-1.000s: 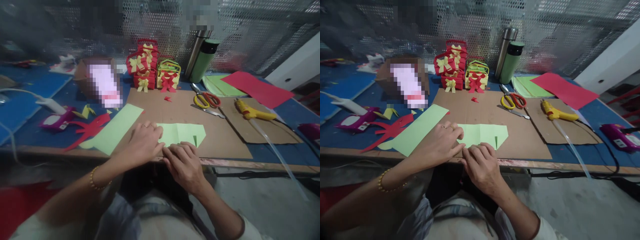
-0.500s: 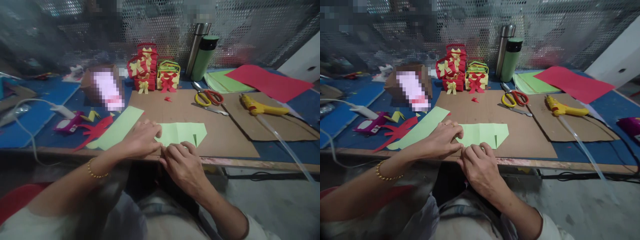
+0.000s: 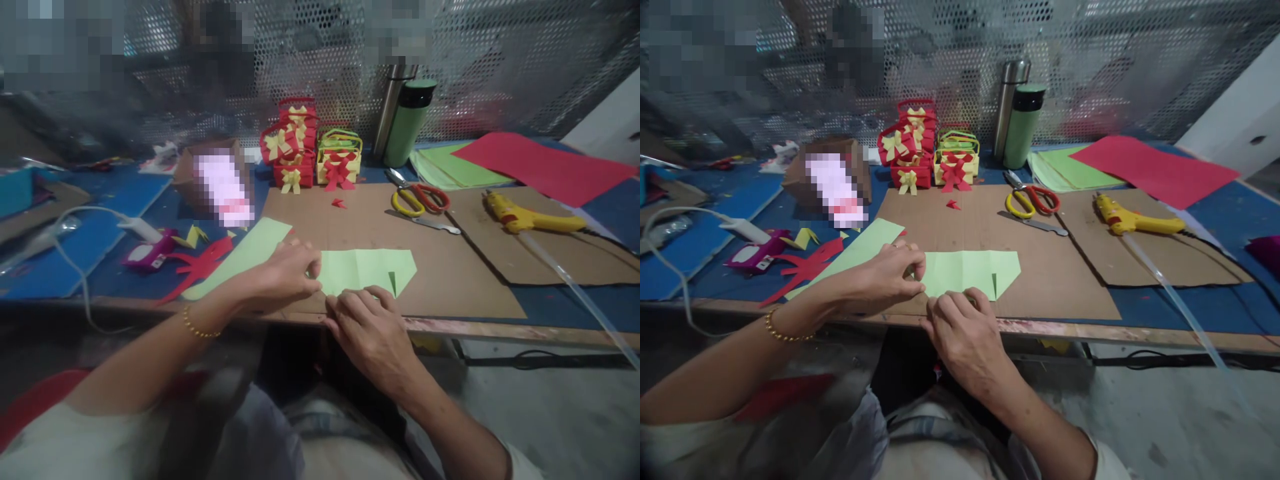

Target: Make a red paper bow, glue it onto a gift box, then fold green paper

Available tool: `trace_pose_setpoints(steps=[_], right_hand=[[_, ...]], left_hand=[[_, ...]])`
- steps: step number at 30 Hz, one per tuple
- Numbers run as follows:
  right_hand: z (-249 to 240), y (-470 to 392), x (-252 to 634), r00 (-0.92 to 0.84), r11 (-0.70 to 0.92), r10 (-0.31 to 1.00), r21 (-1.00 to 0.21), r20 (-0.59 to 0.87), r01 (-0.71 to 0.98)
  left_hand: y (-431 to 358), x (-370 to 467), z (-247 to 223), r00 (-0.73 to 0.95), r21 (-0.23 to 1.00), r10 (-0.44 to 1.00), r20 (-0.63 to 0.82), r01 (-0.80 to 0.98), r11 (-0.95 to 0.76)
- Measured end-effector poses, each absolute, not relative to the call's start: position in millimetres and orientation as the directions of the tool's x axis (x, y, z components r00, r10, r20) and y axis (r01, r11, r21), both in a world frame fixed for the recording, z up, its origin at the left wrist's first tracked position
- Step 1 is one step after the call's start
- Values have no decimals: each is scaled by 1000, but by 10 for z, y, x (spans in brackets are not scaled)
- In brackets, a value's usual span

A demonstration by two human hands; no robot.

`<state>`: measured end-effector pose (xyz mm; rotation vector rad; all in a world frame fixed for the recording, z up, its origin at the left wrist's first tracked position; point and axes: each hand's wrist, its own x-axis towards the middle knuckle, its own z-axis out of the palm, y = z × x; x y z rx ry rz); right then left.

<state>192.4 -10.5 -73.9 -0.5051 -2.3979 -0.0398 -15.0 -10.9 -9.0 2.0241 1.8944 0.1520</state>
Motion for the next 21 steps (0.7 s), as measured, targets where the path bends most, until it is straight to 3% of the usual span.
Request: trace_pose_setpoints(steps=[7, 21], right_hand=[[-741, -109, 1924, -693, 925, 350, -114, 630, 363], [-751, -115, 1921, -689, 921, 362, -129, 628, 366]], left_hand=[[23, -293, -37, 128, 303, 954, -272, 952, -42], [128, -478, 15, 104, 305, 939, -327, 952, 1]])
